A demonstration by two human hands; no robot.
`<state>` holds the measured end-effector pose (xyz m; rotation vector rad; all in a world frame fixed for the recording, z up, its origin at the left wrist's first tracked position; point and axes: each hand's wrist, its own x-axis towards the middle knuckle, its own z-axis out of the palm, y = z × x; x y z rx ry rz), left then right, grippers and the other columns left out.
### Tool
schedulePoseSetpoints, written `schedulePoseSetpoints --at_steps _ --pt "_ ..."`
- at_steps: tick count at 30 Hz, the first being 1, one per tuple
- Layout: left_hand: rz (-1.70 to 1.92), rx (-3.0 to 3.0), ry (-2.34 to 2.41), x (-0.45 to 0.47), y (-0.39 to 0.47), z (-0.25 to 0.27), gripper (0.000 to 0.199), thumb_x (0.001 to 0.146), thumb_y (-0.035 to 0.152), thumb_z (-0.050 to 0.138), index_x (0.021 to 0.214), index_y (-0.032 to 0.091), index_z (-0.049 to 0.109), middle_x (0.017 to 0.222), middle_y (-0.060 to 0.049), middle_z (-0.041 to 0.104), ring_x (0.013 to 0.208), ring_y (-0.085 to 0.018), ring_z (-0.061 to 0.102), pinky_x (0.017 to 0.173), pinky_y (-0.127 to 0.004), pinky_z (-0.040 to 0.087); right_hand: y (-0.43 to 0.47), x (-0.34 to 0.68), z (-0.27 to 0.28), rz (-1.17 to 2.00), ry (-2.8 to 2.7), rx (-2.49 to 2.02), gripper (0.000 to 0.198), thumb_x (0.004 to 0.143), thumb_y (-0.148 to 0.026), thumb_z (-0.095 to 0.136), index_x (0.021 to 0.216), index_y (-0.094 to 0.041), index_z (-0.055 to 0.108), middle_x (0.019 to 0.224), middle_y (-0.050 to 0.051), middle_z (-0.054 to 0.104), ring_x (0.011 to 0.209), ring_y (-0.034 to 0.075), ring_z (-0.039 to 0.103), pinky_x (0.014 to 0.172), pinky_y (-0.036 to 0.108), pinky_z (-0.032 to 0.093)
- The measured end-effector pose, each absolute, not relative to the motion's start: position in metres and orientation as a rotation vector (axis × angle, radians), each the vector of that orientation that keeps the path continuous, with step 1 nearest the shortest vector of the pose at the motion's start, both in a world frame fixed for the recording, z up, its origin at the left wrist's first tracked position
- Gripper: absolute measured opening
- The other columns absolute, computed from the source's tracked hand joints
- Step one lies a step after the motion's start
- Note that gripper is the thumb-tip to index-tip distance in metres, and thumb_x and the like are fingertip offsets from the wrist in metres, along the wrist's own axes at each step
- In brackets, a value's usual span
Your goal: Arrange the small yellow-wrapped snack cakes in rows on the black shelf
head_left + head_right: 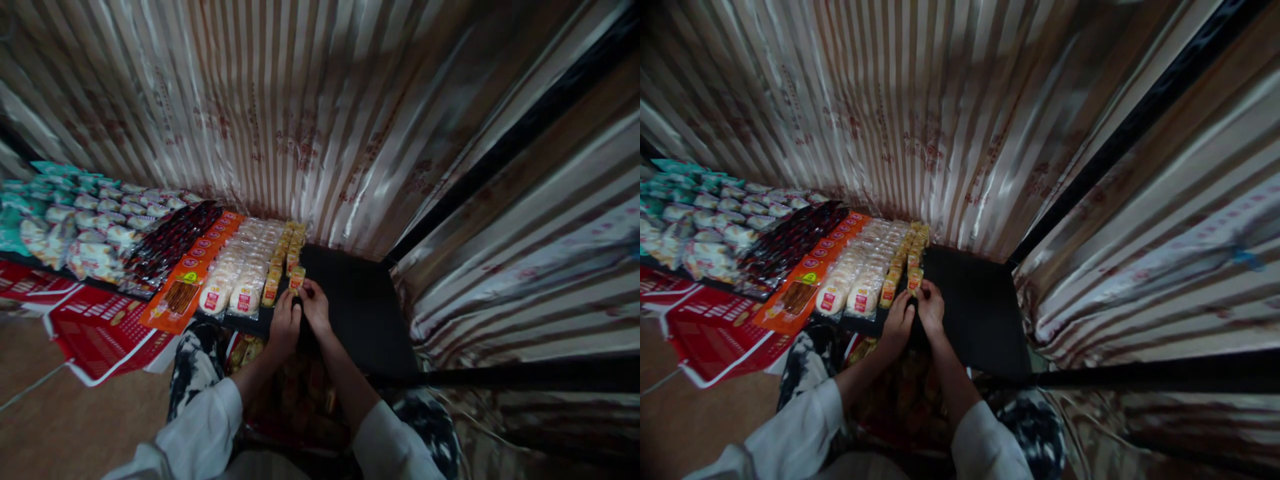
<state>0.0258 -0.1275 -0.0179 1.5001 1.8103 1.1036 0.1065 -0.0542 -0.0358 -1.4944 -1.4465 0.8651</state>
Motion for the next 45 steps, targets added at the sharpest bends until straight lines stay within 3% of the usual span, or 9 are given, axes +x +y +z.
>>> schedulePoseSetpoints --at_steps 6,11,16,21,25,32,35,40,45 --pt "1.204 1.406 1.739 0.024 -0.104 -0.031 0.045 0.09 0.026 0.031 0.132 0.013 0.041 0.143 -0.01 0.037 0.134 -0.018 0.031 0.114 -0.038 0.022 -0.04 0.093 -0.034 0.759 -1.544 -1.623 0.03 0.075 -0.036 0.052 0.099 -0.022 0.062 0.091 0.003 0.064 0.085 0.017 0.059 0.081 0.03 0.046" --pt "1.14 1.35 1.735 0.024 -0.095 -0.033 0.049 0.089 0.025 0.03 0.134 0.006 0.038 0.144 -0.014 0.035 0.135 -0.019 0.028 0.115 -0.037 0.019 -0.032 0.088 -0.037 0.744 -1.576 -1.643 0.03 0.076 -0.034 0.051 0.101 -0.021 0.062 0.09 0.003 0.062 0.083 0.017 0.059 0.078 0.03 0.046" --pt "1.165 1.302 1.686 0.027 -0.093 -0.034 0.049 0.089 0.025 0.03 0.135 0.011 0.038 0.145 -0.009 0.033 0.136 -0.016 0.026 0.115 -0.034 0.017 -0.028 0.086 -0.043 0.757 -1.535 -1.598 0.03 0.075 -0.032 0.053 0.1 -0.019 0.062 0.092 0.005 0.061 0.081 0.018 0.059 0.078 0.03 0.047" --pt "1.199 1.281 1.643 0.024 -0.089 -0.035 0.049 0.089 0.024 0.03 0.135 0.008 0.038 0.145 -0.011 0.033 0.136 -0.018 0.026 0.116 -0.034 0.016 -0.024 0.084 -0.052 0.798 -1.509 -1.498 0.042 0.076 -0.033 0.051 0.115 -0.018 0.056 0.104 0.008 0.06 0.084 0.018 0.06 0.082 0.033 0.047" --pt "1.208 1.242 1.615 0.022 -0.088 -0.035 0.05 0.089 0.025 0.031 0.136 0.007 0.035 0.146 -0.012 0.032 0.136 -0.018 0.025 0.116 -0.034 0.015 -0.02 0.082 -0.057 0.802 -1.548 -1.408 0.047 0.077 -0.036 0.049 0.121 -0.018 0.053 0.115 0.009 0.058 0.099 0.02 0.057 0.092 0.034 0.043" --pt "1.225 1.222 1.569 0.024 -0.091 -0.036 0.052 0.091 0.029 0.028 0.138 0.005 0.03 0.148 -0.013 0.027 0.137 -0.018 0.022 0.116 -0.036 0.015 -0.022 0.079 -0.058 0.92 -1.347 -1.447 0.059 0.085 -0.05 0.033 0.131 -0.015 0.045 0.137 0.009 0.045 0.129 0.021 0.036 0.11 0.039 0.023" --pt "1.228 1.207 1.539 0.023 -0.091 -0.035 0.055 0.092 0.031 0.023 0.139 0.003 0.027 0.148 -0.013 0.024 0.138 -0.019 0.02 0.116 -0.034 0.015 -0.02 0.076 -0.059 1.142 -1.2 -1.328 0.065 0.084 -0.059 0.03 0.133 -0.018 0.043 0.141 0.006 0.041 0.131 0.019 0.034 0.111 0.037 0.023" --pt "1.216 1.163 1.531 0.022 -0.087 -0.03 0.057 0.091 0.033 0.017 0.141 0.005 0.024 0.15 -0.01 0.02 0.139 -0.018 0.016 0.116 -0.034 0.014 -0.016 0.07 -0.062 1.256 -1.119 -1.209 0.066 0.081 -0.066 0.033 0.125 -0.021 0.053 0.131 0.003 0.053 0.129 0.02 0.039 0.108 0.037 0.029" --pt "1.229 1.124 1.497 0.024 -0.088 -0.03 0.062 0.089 0.036 0.017 0.141 0.002 0.021 0.15 -0.01 0.018 0.139 -0.016 0.014 0.116 -0.031 0.012 -0.015 0.071 -0.06 1.245 -1.112 -1.215 0.07 0.078 -0.068 0.038 0.127 -0.02 0.051 0.137 0.004 0.046 0.132 0.02 0.034 0.112 0.036 0.02"
